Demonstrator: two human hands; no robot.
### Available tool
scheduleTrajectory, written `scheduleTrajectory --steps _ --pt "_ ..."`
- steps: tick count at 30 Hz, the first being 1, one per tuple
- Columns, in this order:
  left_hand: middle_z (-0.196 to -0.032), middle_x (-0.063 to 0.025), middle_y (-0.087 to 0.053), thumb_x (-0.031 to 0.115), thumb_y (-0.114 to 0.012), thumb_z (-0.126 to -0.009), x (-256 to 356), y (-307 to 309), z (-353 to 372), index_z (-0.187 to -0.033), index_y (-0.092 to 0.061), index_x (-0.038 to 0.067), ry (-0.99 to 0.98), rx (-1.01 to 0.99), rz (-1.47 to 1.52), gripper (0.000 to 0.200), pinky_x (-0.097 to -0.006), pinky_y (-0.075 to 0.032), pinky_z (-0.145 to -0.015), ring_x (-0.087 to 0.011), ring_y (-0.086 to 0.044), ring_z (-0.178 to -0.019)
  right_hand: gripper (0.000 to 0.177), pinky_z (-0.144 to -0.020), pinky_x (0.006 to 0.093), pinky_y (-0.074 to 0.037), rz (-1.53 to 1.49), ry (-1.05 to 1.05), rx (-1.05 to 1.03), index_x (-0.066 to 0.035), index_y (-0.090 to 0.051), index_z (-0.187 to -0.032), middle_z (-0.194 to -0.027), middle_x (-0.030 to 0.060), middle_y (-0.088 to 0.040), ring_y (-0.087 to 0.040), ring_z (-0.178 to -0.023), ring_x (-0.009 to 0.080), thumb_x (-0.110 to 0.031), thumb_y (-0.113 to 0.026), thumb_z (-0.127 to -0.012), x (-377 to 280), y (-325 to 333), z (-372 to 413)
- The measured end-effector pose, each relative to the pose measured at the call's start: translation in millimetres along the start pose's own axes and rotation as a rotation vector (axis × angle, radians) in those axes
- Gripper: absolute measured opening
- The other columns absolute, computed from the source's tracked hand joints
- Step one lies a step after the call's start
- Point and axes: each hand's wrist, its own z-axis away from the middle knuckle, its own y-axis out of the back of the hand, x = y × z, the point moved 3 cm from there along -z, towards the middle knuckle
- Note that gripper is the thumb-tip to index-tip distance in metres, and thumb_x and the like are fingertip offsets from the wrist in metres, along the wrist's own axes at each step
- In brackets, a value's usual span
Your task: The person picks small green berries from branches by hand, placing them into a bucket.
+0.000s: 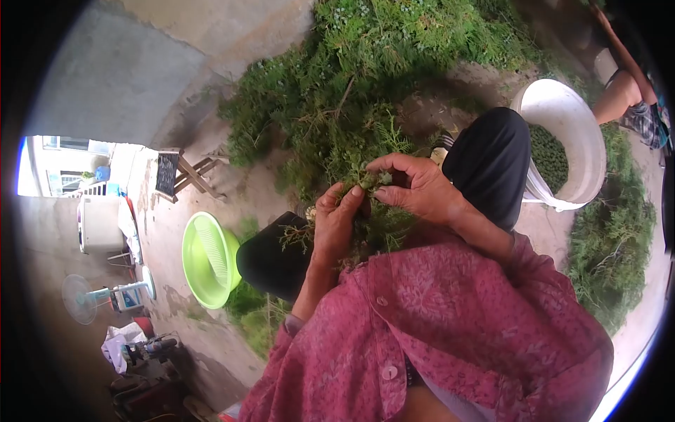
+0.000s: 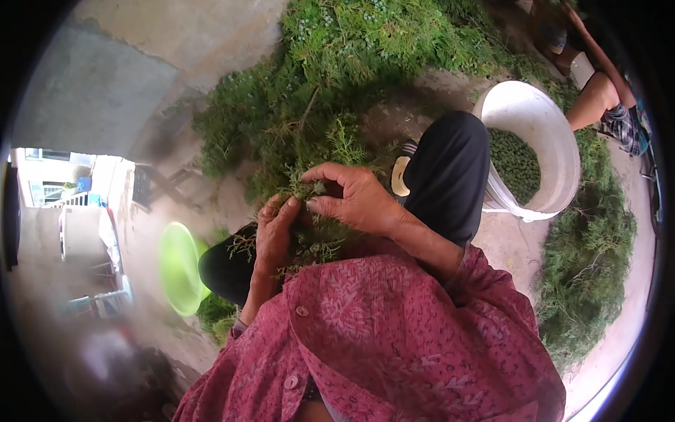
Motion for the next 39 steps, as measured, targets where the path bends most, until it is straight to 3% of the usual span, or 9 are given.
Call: scheduleTrajectory --steps 9,15,17,18,21,27,32,37,39 --pt "-0.064 0.0004 -0.055 0.015 -0.059 -0.083 -6.3 9.5 -6.3 -0.083 -0.058 0.006 -0.055 0.096 0.043 0.008 -0.0196 -0.039 -0.050 -0.0059 -0.048 -0.054 0.023 -0.061 0.0210 -0.046 -0.157 -0.166 0.047 0.000 -0.058 -0.102 -0.076 0.0011 -0.059 -0.054 -0.066 0.0052 -0.007 -0.060 -0.080 8.6 -7.6 -0.6" --pt "-0.059 0.0011 -0.051 0.011 -0.055 -0.083 -3.2 43.9 -24.4 -0.079 -0.055 0.007 -0.160 0.291 -0.005 0.006 -0.0219 -0.037 -0.045 -0.0084 -0.047 -0.049 0.018 -0.055 0.0214 -0.046 0.022 -0.125 0.045 0.001 -0.060 -0.097 -0.071 0.0038 -0.059 -0.056 -0.062 0.0071 -0.006 -0.055 -0.081 -6.7 -9.0 6.3" --pt "-0.058 0.0014 -0.050 0.011 -0.055 -0.082 0.2 58.7 -24.2 -0.078 -0.054 0.007 -0.155 0.230 0.061 0.006 -0.0218 -0.037 -0.045 -0.0082 -0.046 -0.048 0.017 -0.050 0.0214 -0.045 -0.371 -0.305 -0.025 0.000 -0.058 -0.097 -0.074 0.0054 -0.059 -0.056 -0.061 0.0092 -0.007 -0.054 -0.081 -9.6 2.3 7.9" --pt "-0.057 0.0017 -0.049 0.010 -0.055 -0.082 4.5 56.1 -22.6 -0.078 -0.054 0.007 -0.153 0.167 0.130 0.006 -0.0218 -0.036 -0.045 -0.0079 -0.045 -0.048 0.017 -0.050 0.0214 -0.045 -0.373 -0.306 -0.024 0.000 -0.058 -0.097 -0.074 0.0054 -0.059 -0.056 -0.061 0.0092 -0.007 -0.054 -0.081 -10.1 6.2 6.2" --pt "-0.058 0.0012 -0.050 0.010 -0.056 -0.082 8.3 34.9 -12.8 -0.077 -0.053 0.007 -0.133 0.187 -0.041 0.007 -0.0211 -0.035 -0.045 -0.0076 -0.044 -0.048 0.014 -0.043 0.0182 -0.040 -0.897 -0.500 -0.042 -0.003 -0.052 -0.095 -0.076 0.0039 -0.056 -0.055 -0.061 0.0101 -0.009 -0.053 -0.082 -2.0 8.5 2.8" --pt "-0.061 0.0010 -0.052 0.011 -0.058 -0.081 5.6 23.0 -4.5 -0.082 -0.055 0.006 -0.099 0.189 -0.076 0.006 -0.0205 -0.037 -0.046 -0.0069 -0.046 -0.050 0.008 -0.039 0.0154 -0.032 -0.627 -0.530 -0.025 -0.004 -0.054 -0.090 -0.072 0.0021 -0.054 -0.048 -0.052 0.0060 -0.007 -0.052 -0.083 2.9 5.5 -4.9" --pt "-0.064 0.0020 -0.053 0.009 -0.057 -0.081 10.5 15.4 -1.0 -0.088 -0.057 0.006 -0.098 -0.011 -0.139 0.008 -0.0194 -0.037 -0.047 -0.0058 -0.046 -0.052 0.012 -0.041 0.0173 -0.031 -0.577 -0.507 -0.019 -0.005 -0.055 -0.092 -0.071 -0.0012 -0.053 -0.045 -0.052 0.0043 -0.009 -0.058 -0.080 28.6 9.7 -6.0" --pt "-0.065 0.0039 -0.053 0.008 -0.058 -0.080 15.4 -1.8 5.2 -0.086 -0.057 0.004 -0.101 -0.023 -0.168 0.007 -0.0179 -0.036 -0.049 -0.0033 -0.045 -0.055 0.013 -0.043 0.0164 -0.029 -0.575 -0.535 -0.025 -0.006 -0.057 -0.088 -0.066 -0.0043 -0.050 -0.042 -0.052 0.0014 -0.007 -0.062 -0.077 14.6 -2.4 -2.2" --pt "-0.065 0.0046 -0.053 0.008 -0.057 -0.080 16.9 -6.6 6.0 -0.084 -0.058 0.003 -0.116 -0.010 -0.191 0.006 -0.0170 -0.036 -0.050 -0.0019 -0.044 -0.057 0.015 -0.043 0.0185 -0.031 -0.336 -0.525 -0.094 -0.007 -0.059 -0.086 -0.060 -0.0048 -0.048 -0.042 -0.049 0.0033 -0.016 -0.066 -0.076 15.3 -3.2 -3.6"
